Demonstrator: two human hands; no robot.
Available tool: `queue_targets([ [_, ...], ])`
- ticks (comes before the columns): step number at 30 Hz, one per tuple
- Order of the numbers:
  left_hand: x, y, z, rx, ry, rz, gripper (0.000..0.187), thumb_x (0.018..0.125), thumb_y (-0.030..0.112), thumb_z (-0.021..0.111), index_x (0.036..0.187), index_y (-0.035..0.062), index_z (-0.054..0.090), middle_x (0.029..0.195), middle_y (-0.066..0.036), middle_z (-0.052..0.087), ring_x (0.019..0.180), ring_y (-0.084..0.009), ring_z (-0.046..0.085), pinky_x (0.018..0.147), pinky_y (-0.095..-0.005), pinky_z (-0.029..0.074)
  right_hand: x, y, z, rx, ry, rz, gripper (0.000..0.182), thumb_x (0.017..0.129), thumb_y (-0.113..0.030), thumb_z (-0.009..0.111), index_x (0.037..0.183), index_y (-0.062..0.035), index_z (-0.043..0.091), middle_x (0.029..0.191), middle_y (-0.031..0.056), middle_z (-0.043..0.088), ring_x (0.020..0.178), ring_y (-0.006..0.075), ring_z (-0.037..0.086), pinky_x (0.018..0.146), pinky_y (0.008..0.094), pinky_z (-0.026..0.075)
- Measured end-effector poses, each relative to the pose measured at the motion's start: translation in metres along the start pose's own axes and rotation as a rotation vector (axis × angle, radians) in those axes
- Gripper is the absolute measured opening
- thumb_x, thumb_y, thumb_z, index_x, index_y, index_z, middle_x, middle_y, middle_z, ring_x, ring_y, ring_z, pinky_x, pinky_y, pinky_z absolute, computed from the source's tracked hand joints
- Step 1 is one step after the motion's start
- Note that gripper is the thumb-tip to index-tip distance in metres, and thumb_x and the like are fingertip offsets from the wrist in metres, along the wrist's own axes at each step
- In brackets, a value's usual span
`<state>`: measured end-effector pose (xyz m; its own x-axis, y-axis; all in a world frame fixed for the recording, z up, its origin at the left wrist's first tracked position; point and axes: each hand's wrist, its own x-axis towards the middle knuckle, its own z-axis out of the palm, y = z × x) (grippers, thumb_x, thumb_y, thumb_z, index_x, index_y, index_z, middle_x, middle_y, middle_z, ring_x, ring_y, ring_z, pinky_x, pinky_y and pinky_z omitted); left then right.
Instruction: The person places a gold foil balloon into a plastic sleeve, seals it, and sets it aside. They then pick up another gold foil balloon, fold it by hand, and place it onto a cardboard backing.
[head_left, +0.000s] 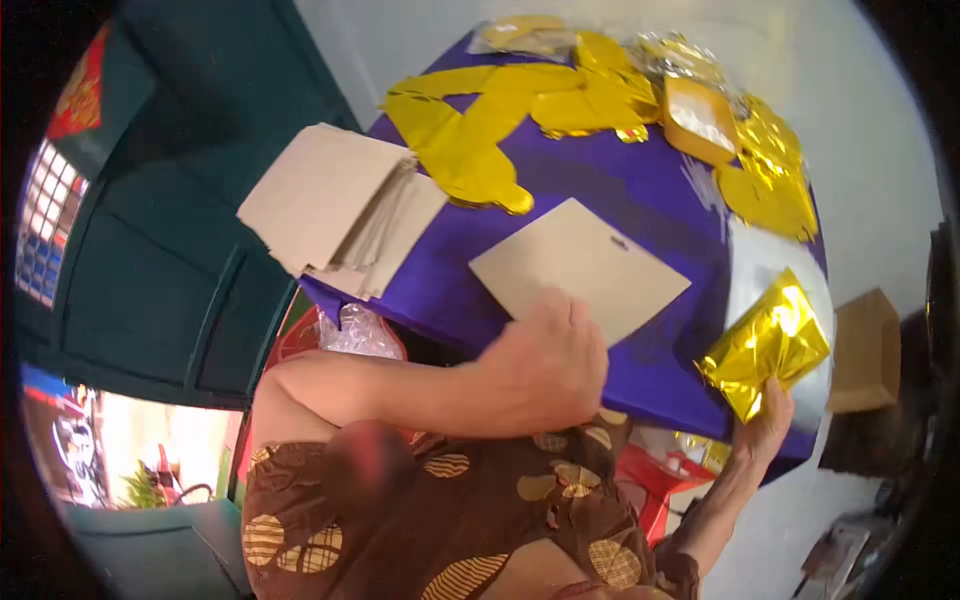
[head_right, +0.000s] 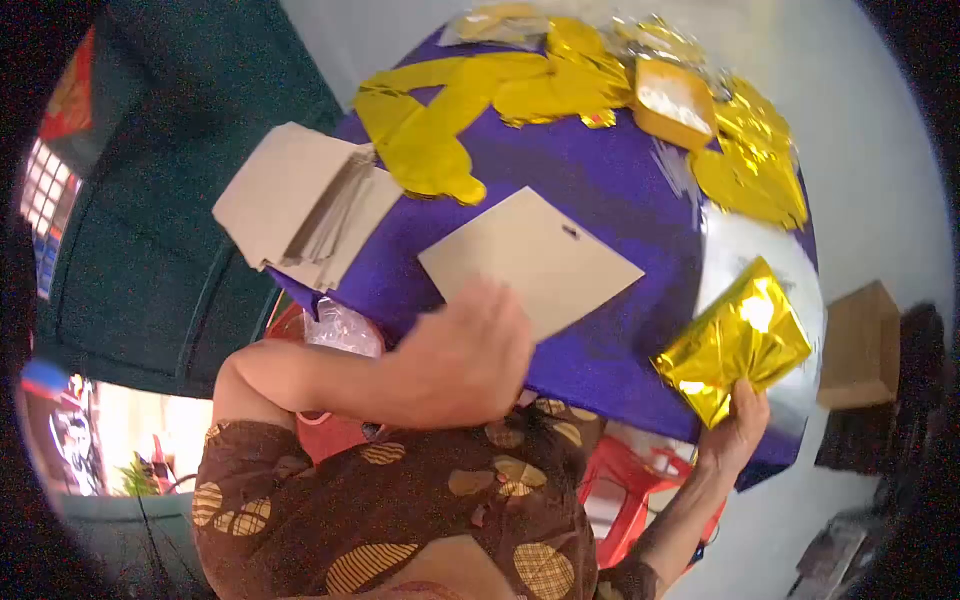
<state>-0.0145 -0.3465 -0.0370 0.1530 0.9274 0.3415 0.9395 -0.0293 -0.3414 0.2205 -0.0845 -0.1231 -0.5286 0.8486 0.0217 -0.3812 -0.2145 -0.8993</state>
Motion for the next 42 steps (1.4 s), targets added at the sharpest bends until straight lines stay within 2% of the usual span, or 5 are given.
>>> queue_targets([
  [11,0.054,-0.029,0.046,-0.403,-0.141,0.119,0.094,0.06,0.049,0.082,0.129,-0.0048,0.048,0.135,-0.027,0.046,0.127,-0.0428,0.044,0.104,-0.0511,0.035,-0.003,0.0,0.001,0.197,-0.075,0.051,0.037,0.09,-0.007,0.062,0.124,0.0066,0.055,0.119,0.014,0.065,0.103,0.0234,0.066,0.093,0.038,0.053],
  [17,0.06,-0.043,0.083,-0.296,-0.392,-0.036,0.098,0.076,0.068,0.063,0.145,0.0018,0.038,0.146,-0.034,0.032,0.131,-0.0551,0.034,0.1,-0.0631,0.035,-0.005,-0.005,0.007,0.236,-0.1,0.086,0.036,0.088,-0.006,0.064,0.121,0.0066,0.058,0.117,0.0135,0.066,0.102,0.0237,0.066,0.092,0.0383,0.053],
  [28,0.077,-0.044,0.078,-0.261,-0.336,-0.028,0.08,0.082,0.062,0.061,0.131,-0.0006,0.049,0.134,-0.032,0.046,0.114,-0.0508,0.051,0.089,-0.0549,0.046,-0.006,-0.006,0.005,0.198,-0.084,0.148,0.045,0.084,-0.011,0.071,0.123,0.0072,0.056,0.119,0.0137,0.065,0.103,0.0243,0.066,0.093,0.0372,0.053],
  [35,0.171,-0.109,0.101,-0.318,-0.136,-0.189,0.029,0.088,0.028,0.061,0.075,0.0015,0.065,0.072,-0.02,0.066,0.074,-0.0386,0.066,0.07,-0.0496,0.052,-0.008,-0.006,0.007,0.216,-0.06,0.156,0.039,0.083,-0.009,0.071,0.118,0.0067,0.06,0.115,0.013,0.067,0.101,0.0233,0.067,0.091,0.0367,0.053],
  [42,0.28,-0.187,0.171,-0.434,0.113,-0.353,0.02,0.082,0.017,0.06,0.078,-0.0007,0.068,0.08,-0.023,0.066,0.08,-0.0393,0.065,0.073,-0.0481,0.051,-0.008,-0.011,0.012,0.249,-0.051,0.167,0.031,0.085,-0.005,0.07,0.112,0.0084,0.063,0.112,0.0146,0.068,0.097,0.0239,0.068,0.087,0.0373,0.055],
])
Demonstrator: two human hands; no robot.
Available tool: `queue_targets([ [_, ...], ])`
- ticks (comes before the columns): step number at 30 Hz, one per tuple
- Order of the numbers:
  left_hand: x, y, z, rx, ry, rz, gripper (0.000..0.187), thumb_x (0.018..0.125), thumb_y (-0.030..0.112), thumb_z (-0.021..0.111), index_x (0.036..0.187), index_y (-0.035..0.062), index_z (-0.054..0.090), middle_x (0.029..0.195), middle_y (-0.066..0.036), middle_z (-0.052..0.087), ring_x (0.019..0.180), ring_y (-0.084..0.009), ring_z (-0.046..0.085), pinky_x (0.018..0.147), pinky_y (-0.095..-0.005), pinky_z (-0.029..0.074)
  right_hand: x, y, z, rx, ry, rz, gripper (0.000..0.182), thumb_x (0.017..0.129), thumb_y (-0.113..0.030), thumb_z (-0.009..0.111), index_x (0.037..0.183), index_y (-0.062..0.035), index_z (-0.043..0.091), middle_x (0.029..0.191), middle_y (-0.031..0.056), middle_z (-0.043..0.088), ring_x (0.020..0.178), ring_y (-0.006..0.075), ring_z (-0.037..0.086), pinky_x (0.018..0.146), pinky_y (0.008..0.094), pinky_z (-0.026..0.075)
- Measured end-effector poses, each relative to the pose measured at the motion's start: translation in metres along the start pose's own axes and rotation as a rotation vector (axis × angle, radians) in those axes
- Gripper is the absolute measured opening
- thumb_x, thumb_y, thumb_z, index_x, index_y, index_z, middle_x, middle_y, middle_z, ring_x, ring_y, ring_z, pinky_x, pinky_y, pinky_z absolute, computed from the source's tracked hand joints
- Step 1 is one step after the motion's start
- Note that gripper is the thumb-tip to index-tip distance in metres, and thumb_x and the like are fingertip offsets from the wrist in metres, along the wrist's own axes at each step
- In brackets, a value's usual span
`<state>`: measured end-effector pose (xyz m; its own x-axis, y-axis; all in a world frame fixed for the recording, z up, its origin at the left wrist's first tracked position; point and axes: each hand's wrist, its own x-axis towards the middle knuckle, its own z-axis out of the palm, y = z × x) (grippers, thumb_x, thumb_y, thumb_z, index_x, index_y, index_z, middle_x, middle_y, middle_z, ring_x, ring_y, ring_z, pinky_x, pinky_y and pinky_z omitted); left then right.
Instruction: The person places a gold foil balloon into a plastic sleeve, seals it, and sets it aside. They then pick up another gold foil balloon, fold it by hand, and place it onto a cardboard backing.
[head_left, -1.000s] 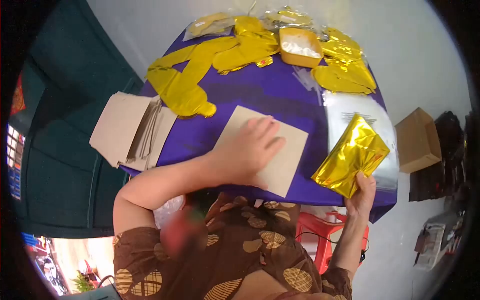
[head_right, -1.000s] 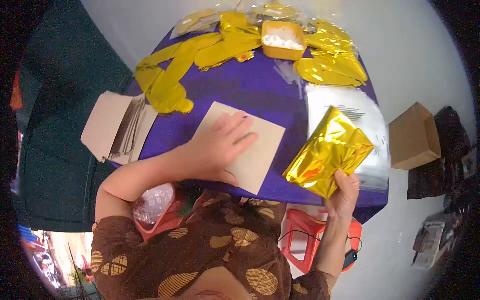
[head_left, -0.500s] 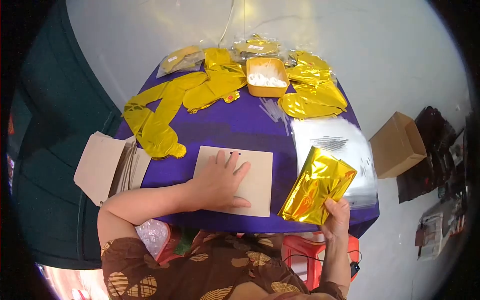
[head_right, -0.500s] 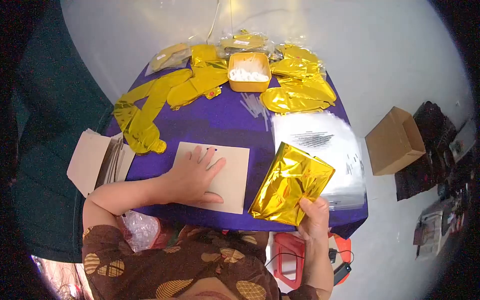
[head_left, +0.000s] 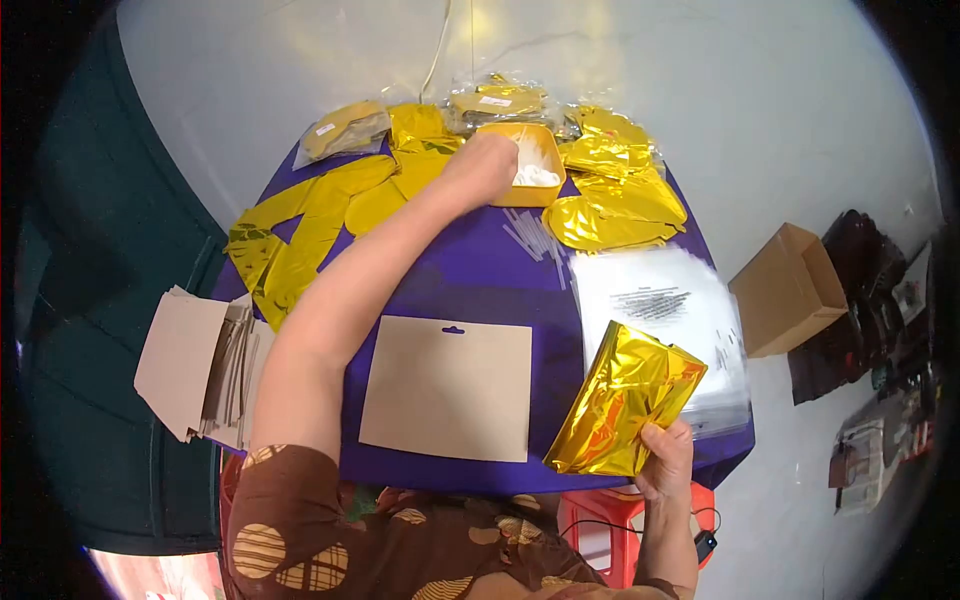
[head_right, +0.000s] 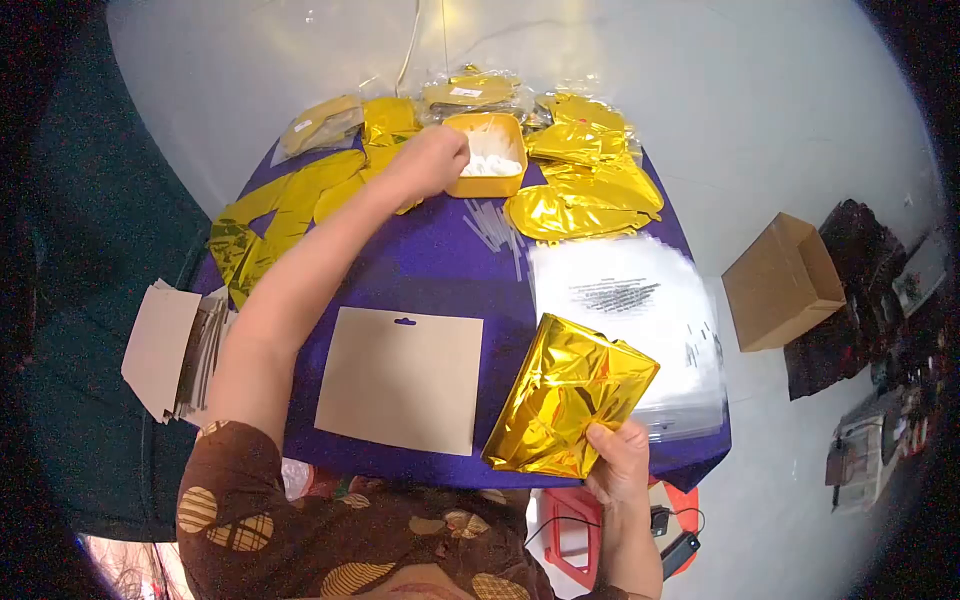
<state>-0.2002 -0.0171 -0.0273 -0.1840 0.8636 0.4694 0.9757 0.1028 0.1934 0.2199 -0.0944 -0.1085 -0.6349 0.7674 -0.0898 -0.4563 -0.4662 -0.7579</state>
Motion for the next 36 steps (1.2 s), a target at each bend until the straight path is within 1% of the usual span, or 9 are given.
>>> queue_targets([
  [7,0.062,-0.001,0.038,0.1,-0.192,0.121,0.018,0.075,0.023,0.067,0.074,0.0051,0.073,0.084,-0.018,0.07,0.083,-0.0347,0.066,0.087,-0.0455,0.048,0.001,0.001,0.003,-0.023,0.061,-0.009,0.026,0.085,-0.005,0.069,0.107,0.0079,0.065,0.109,0.0145,0.069,0.092,0.0226,0.069,0.078,0.0335,0.058],
  [10,0.064,0.019,0.041,0.165,-0.404,-0.041,0.025,0.08,0.015,0.063,0.098,0.0002,0.071,0.111,-0.023,0.067,0.115,-0.0455,0.053,0.097,-0.049,0.044,-0.001,0.001,-0.003,-0.086,0.108,0.016,0.023,0.085,-0.007,0.069,0.103,0.0067,0.066,0.102,0.0136,0.07,0.075,0.0174,0.069,0.053,0.0244,0.055],
  [13,0.067,0.017,0.052,0.161,-0.394,-0.118,0.032,0.081,0.015,0.064,0.108,-0.0011,0.068,0.124,-0.023,0.062,0.121,-0.0465,0.049,0.097,-0.0514,0.044,-0.001,0.002,-0.005,-0.123,0.119,0.014,0.022,0.085,-0.01,0.069,0.1,0.0059,0.067,0.097,0.013,0.071,0.061,0.0131,0.065,0.037,0.0201,0.043],
  [15,0.08,-0.022,0.094,0.157,-0.175,-0.088,0.025,0.078,0.022,0.065,0.092,0.0018,0.071,0.096,-0.021,0.066,0.094,-0.0396,0.06,0.09,-0.0466,0.047,-0.001,0.004,-0.003,-0.134,0.13,-0.009,0.022,0.085,-0.011,0.07,0.1,0.0056,0.067,0.094,0.0129,0.071,0.055,0.0115,0.063,0.031,0.019,0.038],
  [16,0.077,-0.026,0.092,0.156,-0.065,-0.074,0.024,0.077,0.025,0.066,0.083,0.0032,0.073,0.082,-0.02,0.069,0.081,-0.0362,0.066,0.086,-0.0442,0.049,-0.001,0.004,-0.003,-0.134,0.13,-0.009,0.022,0.085,-0.011,0.069,0.1,0.0057,0.067,0.095,0.0131,0.071,0.056,0.0119,0.063,0.033,0.0195,0.04],
  [22,0.064,-0.029,0.054,-0.248,-0.004,-0.248,0.027,0.076,0.027,0.068,0.086,0.0025,0.074,0.081,-0.019,0.07,0.077,-0.0311,0.068,0.074,-0.0379,0.054,0.0,0.002,0.006,-0.078,0.125,-0.022,0.022,0.085,-0.004,0.066,0.104,0.0076,0.066,0.105,0.0147,0.07,0.084,0.0209,0.07,0.069,0.0312,0.059],
  [25,0.06,-0.027,0.059,-0.229,-0.126,-0.1,0.028,0.075,0.03,0.07,0.084,0.0032,0.075,0.081,-0.018,0.071,0.078,-0.0309,0.068,0.077,-0.038,0.053,0.0,0.002,0.0,-0.085,0.066,-0.006,0.038,0.082,-0.009,0.072,0.114,0.0087,0.062,0.111,0.0144,0.069,0.094,0.0237,0.069,0.085,0.0367,0.056],
  [32,0.06,-0.018,0.083,0.054,0.188,-0.077,0.023,0.075,0.025,0.071,0.083,0.0039,0.075,0.081,-0.015,0.072,0.076,-0.0292,0.069,0.076,-0.0382,0.053,-0.003,0.003,-0.005,-0.055,0.04,-0.016,0.026,0.086,-0.003,0.067,0.109,0.0088,0.064,0.111,0.0157,0.068,0.096,0.0246,0.068,0.087,0.0377,0.055],
  [36,0.052,-0.02,0.052,-0.425,0.371,-0.232,0.021,0.079,0.02,0.071,0.088,0.0023,0.075,0.08,-0.014,0.073,0.069,-0.0206,0.068,0.067,-0.0335,0.052,0.0,0.003,-0.001,-0.031,0.016,-0.016,0.026,0.086,-0.003,0.067,0.11,0.008,0.064,0.111,0.0154,0.068,0.096,0.0245,0.068,0.087,0.0381,0.055],
])
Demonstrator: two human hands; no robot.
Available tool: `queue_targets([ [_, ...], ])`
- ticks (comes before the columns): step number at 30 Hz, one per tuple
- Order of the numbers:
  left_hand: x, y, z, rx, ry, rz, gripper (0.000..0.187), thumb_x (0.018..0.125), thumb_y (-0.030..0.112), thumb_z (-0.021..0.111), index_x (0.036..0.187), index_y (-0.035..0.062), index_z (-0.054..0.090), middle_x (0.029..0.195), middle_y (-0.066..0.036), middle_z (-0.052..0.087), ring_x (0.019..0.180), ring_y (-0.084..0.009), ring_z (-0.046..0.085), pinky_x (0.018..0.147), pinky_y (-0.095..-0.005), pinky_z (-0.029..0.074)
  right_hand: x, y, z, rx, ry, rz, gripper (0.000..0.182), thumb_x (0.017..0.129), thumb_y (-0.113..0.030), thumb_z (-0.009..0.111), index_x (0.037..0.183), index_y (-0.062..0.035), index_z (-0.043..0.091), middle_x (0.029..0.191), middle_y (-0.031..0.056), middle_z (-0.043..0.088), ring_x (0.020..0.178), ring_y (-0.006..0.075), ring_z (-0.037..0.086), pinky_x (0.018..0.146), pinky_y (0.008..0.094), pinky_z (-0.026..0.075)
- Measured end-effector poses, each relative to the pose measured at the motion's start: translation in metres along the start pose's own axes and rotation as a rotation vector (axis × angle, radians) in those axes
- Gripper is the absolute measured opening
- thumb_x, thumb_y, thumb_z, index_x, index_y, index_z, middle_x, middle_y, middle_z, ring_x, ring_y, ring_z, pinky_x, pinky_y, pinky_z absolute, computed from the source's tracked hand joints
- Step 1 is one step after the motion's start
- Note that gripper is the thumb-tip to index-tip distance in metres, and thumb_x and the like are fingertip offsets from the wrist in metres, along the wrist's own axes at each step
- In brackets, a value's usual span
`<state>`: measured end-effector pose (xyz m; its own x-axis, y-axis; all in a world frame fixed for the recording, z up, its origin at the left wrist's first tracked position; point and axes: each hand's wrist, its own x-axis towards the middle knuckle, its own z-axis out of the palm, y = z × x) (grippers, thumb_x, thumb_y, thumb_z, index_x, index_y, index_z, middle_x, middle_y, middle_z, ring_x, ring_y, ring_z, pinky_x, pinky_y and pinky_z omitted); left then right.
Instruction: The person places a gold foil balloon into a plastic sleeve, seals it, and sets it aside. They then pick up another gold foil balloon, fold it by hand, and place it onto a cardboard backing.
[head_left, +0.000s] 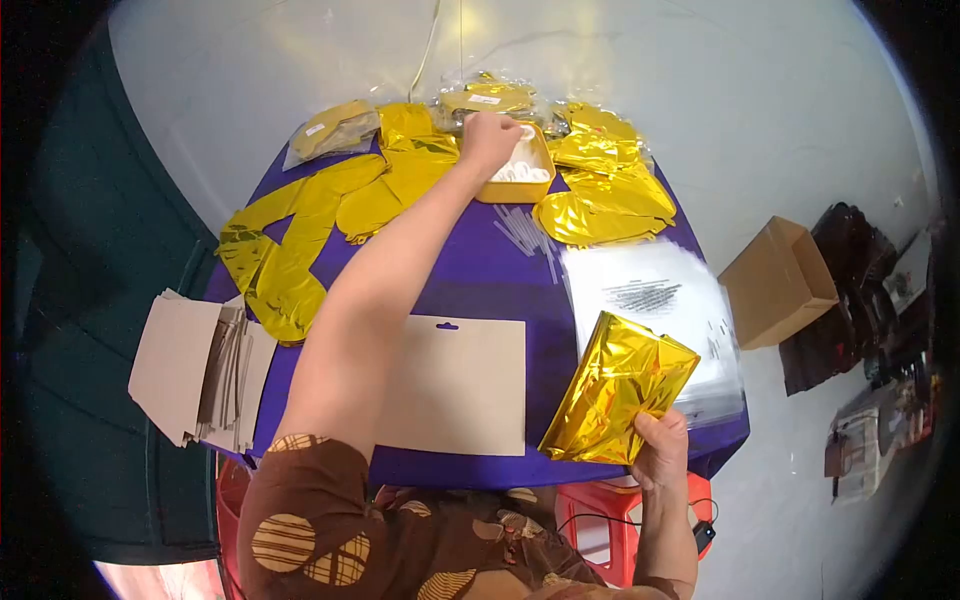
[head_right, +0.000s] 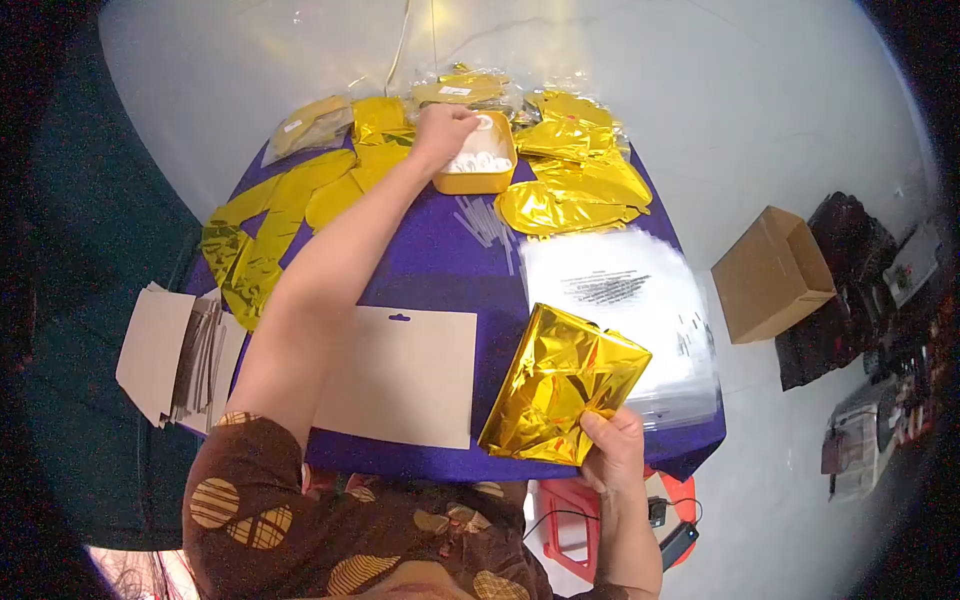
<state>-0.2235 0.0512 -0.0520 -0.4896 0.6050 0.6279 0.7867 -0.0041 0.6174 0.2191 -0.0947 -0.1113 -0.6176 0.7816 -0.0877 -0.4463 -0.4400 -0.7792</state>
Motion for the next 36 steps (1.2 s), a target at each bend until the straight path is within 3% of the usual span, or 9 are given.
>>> queue_targets([
  [3,-0.023,0.03,-0.04,-0.155,-0.036,-0.094,0.022,0.08,0.02,0.071,0.091,0.0003,0.075,0.079,-0.01,0.073,0.07,-0.014,0.066,0.066,-0.0309,0.051,0.003,0.001,-0.004,0.007,-0.024,0.002,0.031,0.087,-0.004,0.067,0.115,0.0072,0.061,0.114,0.0149,0.067,0.099,0.0249,0.067,0.089,0.0397,0.055],
  [4,-0.038,0.049,-0.058,-0.146,-0.057,-0.11,0.021,0.078,0.02,0.07,0.087,0.002,0.075,0.082,-0.017,0.072,0.073,-0.025,0.07,0.069,-0.0348,0.052,0.003,0.0,-0.003,0.004,-0.028,-0.002,0.033,0.087,-0.005,0.067,0.117,0.007,0.06,0.115,0.0147,0.067,0.099,0.025,0.067,0.089,0.0399,0.055],
  [7,-0.084,0.068,-0.093,-0.12,-0.111,-0.041,0.02,0.078,0.018,0.069,0.087,0.0002,0.074,0.077,-0.015,0.071,0.068,-0.0229,0.068,0.067,-0.0341,0.052,0.003,0.002,-0.003,-0.033,-0.005,-0.032,0.04,0.087,-0.01,0.068,0.123,0.0054,0.056,0.118,0.013,0.066,0.103,0.0242,0.066,0.091,0.039,0.053],
  [14,-0.2,0.103,-0.186,-0.183,-0.753,-0.298,0.021,0.08,0.013,0.066,0.09,-0.0032,0.074,0.078,-0.007,0.072,0.071,-0.0106,0.062,0.067,-0.027,0.049,0.001,-0.007,0.0,-0.181,-0.085,0.041,0.047,0.086,-0.019,0.072,0.123,0.0046,0.056,0.116,0.0117,0.066,0.102,0.0209,0.066,0.091,0.0335,0.053],
  [17,-0.232,0.093,-0.187,-0.098,-0.86,-0.334,0.02,0.079,0.012,0.064,0.09,-0.0036,0.074,0.077,-0.009,0.072,0.07,-0.0113,0.062,0.067,-0.0273,0.049,0.006,-0.012,0.02,-0.275,-0.16,0.112,0.046,0.087,-0.02,0.07,0.123,0.0055,0.055,0.114,0.0113,0.066,0.099,0.0183,0.066,0.088,0.0303,0.053],
  [18,-0.238,0.091,-0.186,-0.067,-0.908,-0.368,0.021,0.08,0.012,0.065,0.092,-0.0026,0.073,0.082,-0.013,0.071,0.076,-0.0203,0.066,0.074,-0.031,0.051,0.01,-0.014,0.027,-0.287,-0.201,0.143,0.043,0.088,-0.017,0.067,0.123,0.0059,0.056,0.114,0.0114,0.067,0.097,0.0182,0.066,0.088,0.0303,0.053],
  [21,-0.262,0.065,-0.191,0.138,-0.648,0.202,0.026,0.082,0.011,0.063,0.103,-0.0029,0.07,0.092,-0.017,0.069,0.094,-0.0308,0.064,0.086,-0.0361,0.049,0.023,-0.017,0.046,-0.366,-0.287,0.229,0.036,0.091,-0.012,0.061,0.121,0.0067,0.057,0.111,0.0116,0.067,0.095,0.0167,0.066,0.086,0.0288,0.052],
  [28,-0.338,0.083,-0.241,0.33,-0.522,0.005,0.056,0.085,0.008,0.06,0.136,-0.0017,0.039,0.137,-0.023,0.047,0.126,-0.0399,0.046,0.113,-0.0559,0.025,0.071,-0.016,0.106,-0.658,-0.481,0.483,0.028,0.092,-0.009,0.058,0.116,0.0051,0.062,0.101,0.0081,0.071,0.083,0.0125,0.067,0.079,0.0264,0.054],
  [36,-0.353,0.077,-0.252,-0.058,-0.281,-0.232,0.059,0.085,0.001,0.061,0.138,-0.0047,0.035,0.141,-0.025,0.044,0.133,-0.0392,0.042,0.112,-0.0443,0.032,0.145,0.027,0.149,-0.944,-0.819,0.647,0.022,0.09,-0.01,0.063,0.107,0.0022,0.068,0.087,0.0006,0.07,0.072,0.0055,0.062,0.065,0.0213,0.049],
])
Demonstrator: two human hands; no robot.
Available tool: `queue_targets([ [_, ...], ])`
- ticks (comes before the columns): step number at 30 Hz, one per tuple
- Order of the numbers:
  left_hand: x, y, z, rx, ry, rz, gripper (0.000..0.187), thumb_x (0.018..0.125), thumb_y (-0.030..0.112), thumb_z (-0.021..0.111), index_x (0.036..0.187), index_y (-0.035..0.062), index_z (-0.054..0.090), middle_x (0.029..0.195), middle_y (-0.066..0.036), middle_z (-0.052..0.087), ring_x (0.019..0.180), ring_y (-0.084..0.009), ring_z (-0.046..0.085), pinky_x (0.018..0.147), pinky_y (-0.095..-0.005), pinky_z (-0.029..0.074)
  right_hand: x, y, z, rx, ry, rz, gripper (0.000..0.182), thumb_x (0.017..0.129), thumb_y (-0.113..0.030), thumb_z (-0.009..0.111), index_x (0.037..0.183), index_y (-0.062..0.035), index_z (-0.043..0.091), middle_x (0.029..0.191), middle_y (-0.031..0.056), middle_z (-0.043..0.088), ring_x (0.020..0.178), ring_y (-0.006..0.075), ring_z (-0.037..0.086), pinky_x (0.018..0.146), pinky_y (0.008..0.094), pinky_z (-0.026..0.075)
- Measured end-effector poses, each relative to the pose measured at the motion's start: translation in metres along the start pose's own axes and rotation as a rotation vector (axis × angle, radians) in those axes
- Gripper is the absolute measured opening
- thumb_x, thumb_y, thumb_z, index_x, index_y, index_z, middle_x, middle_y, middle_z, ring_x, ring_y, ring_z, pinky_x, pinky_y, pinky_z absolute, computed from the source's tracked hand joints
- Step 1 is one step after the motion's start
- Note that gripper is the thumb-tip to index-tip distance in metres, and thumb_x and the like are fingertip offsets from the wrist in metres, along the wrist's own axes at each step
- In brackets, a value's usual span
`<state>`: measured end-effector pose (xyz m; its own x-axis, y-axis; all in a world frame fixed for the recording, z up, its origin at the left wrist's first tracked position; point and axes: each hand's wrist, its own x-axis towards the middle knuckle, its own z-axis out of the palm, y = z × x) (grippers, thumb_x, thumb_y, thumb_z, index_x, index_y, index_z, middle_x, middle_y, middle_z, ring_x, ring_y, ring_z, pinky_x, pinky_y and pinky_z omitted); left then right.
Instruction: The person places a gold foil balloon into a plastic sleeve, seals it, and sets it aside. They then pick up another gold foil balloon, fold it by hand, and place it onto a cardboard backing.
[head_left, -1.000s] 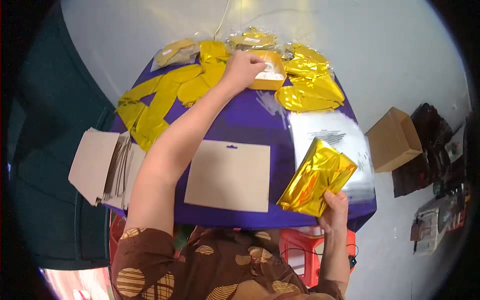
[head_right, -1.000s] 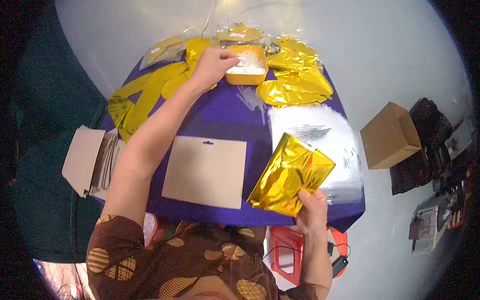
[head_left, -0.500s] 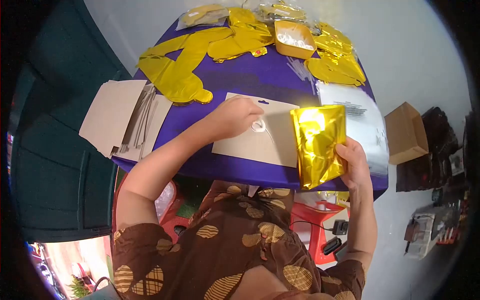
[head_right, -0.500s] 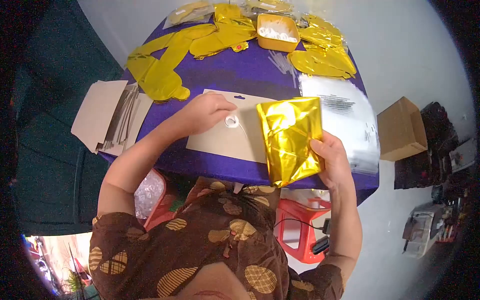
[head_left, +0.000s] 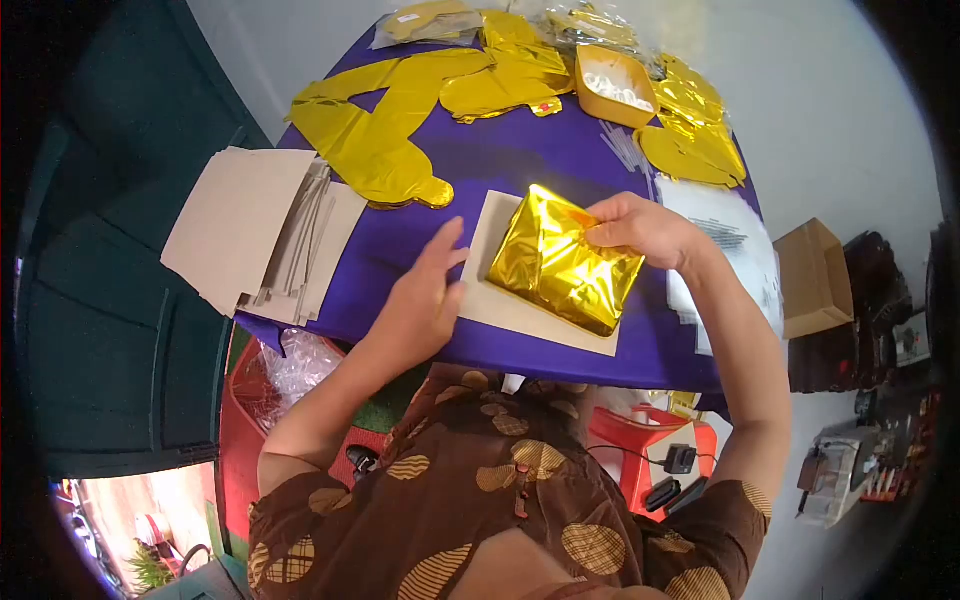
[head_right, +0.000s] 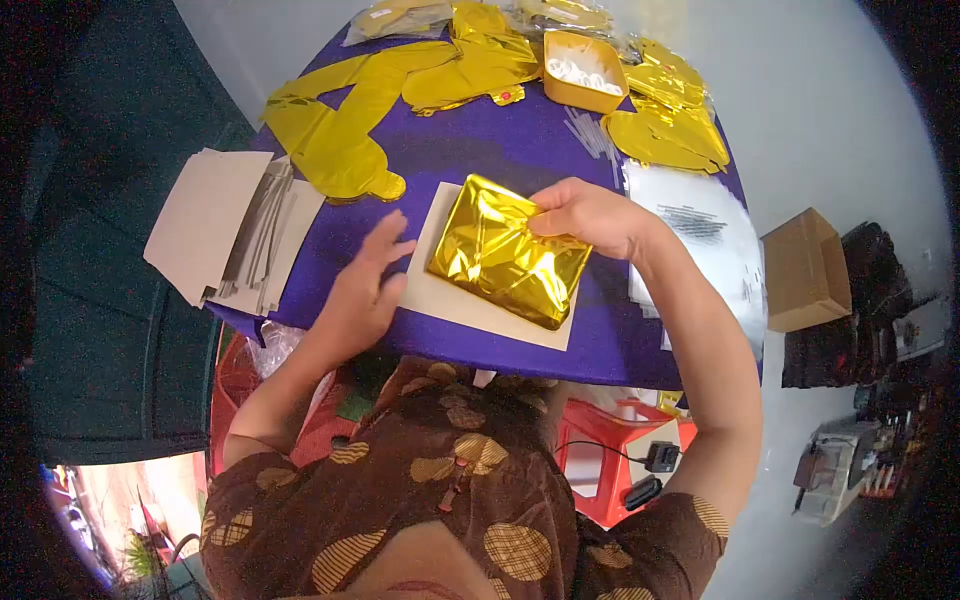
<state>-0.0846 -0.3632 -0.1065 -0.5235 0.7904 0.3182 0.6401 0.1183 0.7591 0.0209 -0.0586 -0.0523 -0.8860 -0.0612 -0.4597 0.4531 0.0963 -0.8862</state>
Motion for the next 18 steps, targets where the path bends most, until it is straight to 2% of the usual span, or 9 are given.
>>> queue_targets([
  [1,0.0,-0.001,-0.003,-0.115,0.039,-0.067,0.059,0.085,0.0,0.061,0.138,-0.005,0.035,0.14,-0.026,0.044,0.133,-0.0391,0.042,0.112,-0.0427,0.033,0.006,-0.002,-0.002,-0.066,-0.008,0.001,0.021,0.09,-0.01,0.063,0.106,0.0022,0.069,0.086,0.0005,0.07,0.071,0.0056,0.062,0.065,0.0214,0.049],
  [4,0.01,0.012,-0.015,0.159,0.093,0.07,0.061,0.084,0.003,0.063,0.138,-0.0043,0.036,0.142,-0.028,0.041,0.133,-0.0404,0.041,0.112,-0.0437,0.032,0.016,-0.013,0.009,-0.196,-0.005,0.004,0.016,0.089,-0.008,0.062,0.099,0.0021,0.07,0.08,-0.0001,0.068,0.069,0.0066,0.061,0.062,0.022,0.048],
  [7,0.027,0.037,-0.009,0.301,0.0,0.252,0.063,0.082,0.006,0.066,0.136,-0.0046,0.037,0.144,-0.03,0.036,0.134,-0.043,0.039,0.112,-0.045,0.031,0.028,-0.017,0.008,-0.487,0.029,0.028,0.014,0.088,-0.006,0.061,0.095,0.0022,0.07,0.077,0.0001,0.066,0.068,0.0069,0.06,0.062,0.0226,0.048],
  [8,0.036,0.038,-0.004,0.279,-0.09,0.288,0.077,0.078,0.02,0.074,0.139,-0.007,0.034,0.146,-0.032,0.031,0.138,-0.0461,0.031,0.115,-0.0472,0.027,0.031,-0.013,0.008,-0.519,0.055,-0.01,0.013,0.086,-0.004,0.06,0.092,0.0035,0.069,0.077,0.0009,0.065,0.069,0.008,0.06,0.063,0.0246,0.049],
  [11,0.058,0.046,0.005,0.458,-0.255,0.487,0.102,0.072,0.041,0.079,0.143,-0.0105,0.027,0.149,-0.033,0.026,0.141,-0.0473,0.024,0.116,-0.0495,0.022,0.032,-0.011,0.015,-0.558,0.136,-0.121,0.015,0.079,-0.009,0.065,0.085,0.0048,0.068,0.072,0.0116,0.067,0.068,0.0201,0.063,0.065,0.0347,0.049],
  [14,0.075,0.032,0.023,0.536,-0.338,0.496,0.121,0.067,0.058,0.077,0.146,-0.0119,0.019,0.15,-0.033,0.025,0.143,-0.0472,0.019,0.117,-0.0515,0.018,0.035,-0.014,0.019,-0.751,0.148,-0.224,0.019,0.079,-0.01,0.065,0.09,0.0047,0.067,0.083,0.0194,0.069,0.076,0.0317,0.066,0.072,0.0389,0.051],
  [17,0.077,0.016,0.037,0.558,-0.386,0.433,0.122,0.068,0.064,0.074,0.146,-0.0111,0.018,0.151,-0.032,0.024,0.143,-0.0461,0.019,0.118,-0.0519,0.016,0.035,-0.009,0.022,-0.764,0.172,-0.283,0.021,0.084,-0.008,0.065,0.1,0.0049,0.065,0.084,0.0135,0.069,0.077,0.0215,0.064,0.074,0.0333,0.051],
  [18,0.077,0.014,0.039,0.572,-0.409,0.413,0.122,0.068,0.066,0.073,0.146,-0.011,0.018,0.151,-0.032,0.023,0.144,-0.0459,0.018,0.119,-0.0513,0.014,0.035,-0.006,0.022,-0.818,0.211,-0.29,0.022,0.084,-0.011,0.066,0.101,0.0028,0.066,0.092,0.016,0.07,0.083,0.0284,0.065,0.08,0.0357,0.051],
])
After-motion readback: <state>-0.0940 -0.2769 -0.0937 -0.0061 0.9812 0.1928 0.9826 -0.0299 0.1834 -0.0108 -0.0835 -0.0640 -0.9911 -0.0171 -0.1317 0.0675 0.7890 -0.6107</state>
